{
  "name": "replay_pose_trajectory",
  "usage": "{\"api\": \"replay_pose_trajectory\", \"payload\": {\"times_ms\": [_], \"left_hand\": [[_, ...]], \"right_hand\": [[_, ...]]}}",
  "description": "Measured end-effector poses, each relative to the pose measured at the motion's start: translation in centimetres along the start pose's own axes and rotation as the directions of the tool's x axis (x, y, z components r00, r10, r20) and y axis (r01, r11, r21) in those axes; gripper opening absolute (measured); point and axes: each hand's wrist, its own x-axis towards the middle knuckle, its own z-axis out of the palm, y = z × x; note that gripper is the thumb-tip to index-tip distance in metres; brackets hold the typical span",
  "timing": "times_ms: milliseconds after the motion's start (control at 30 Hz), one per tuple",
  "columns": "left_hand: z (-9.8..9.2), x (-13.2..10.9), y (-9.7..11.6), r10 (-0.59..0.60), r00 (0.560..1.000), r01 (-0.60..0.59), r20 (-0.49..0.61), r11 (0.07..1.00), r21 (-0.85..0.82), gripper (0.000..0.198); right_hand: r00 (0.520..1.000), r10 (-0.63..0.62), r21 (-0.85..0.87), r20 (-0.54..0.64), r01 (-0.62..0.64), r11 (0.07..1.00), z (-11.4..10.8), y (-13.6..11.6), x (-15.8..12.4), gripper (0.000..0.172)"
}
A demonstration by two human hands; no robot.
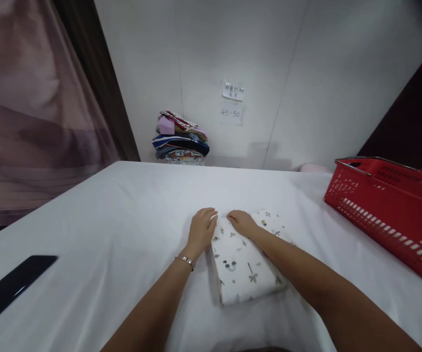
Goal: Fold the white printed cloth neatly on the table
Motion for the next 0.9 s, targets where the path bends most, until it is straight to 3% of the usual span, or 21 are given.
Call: {"api": "replay_pose_trajectory", "payload": {"times_ms": [100,233,433,567,700,900], "left_hand": [[0.1,-0.4,1.2,0.141,0.972,-0.152,0.19,0.987,0.048,0.029],[1.5,-1.1,0.1,0.095,0.939,-0.126,0.33,0.989,0.073,0.034],[1.9,-1.2,-1.1,0.098,0.939,-0.133,0.33,0.987,0.087,0.037],[1.6,-1.2,-0.7,0.092,0.939,-0.134,0.332,0.985,0.105,0.037],[1.7,-1.2,-0.7,0.086,0.938,-0.135,0.337,0.983,0.124,0.036],[1.8,-1.2,-1.0,0.086,0.942,-0.137,0.325,0.981,0.135,0.036]], "right_hand": [[1.0,-0.015,-0.001,-0.007,0.015,1.0,-0.1,-0.1,0.1,0.025],[0.999,-0.045,-0.003,-0.01,0.045,0.999,-0.6,-0.4,-0.2,0.025],[0.992,-0.087,-0.06,-0.087,0.082,0.995,-2.8,1.2,-2.9,0.029],[0.999,0.037,-0.128,0.006,-0.036,0.991,-4.2,5.1,-4.2,0.038],[0.984,0.163,-0.133,0.077,-0.152,0.979,-4.1,8.1,-4.2,0.046],[0.984,0.158,-0.078,0.085,-0.152,0.985,-3.7,8.5,-3.8,0.051]]}}
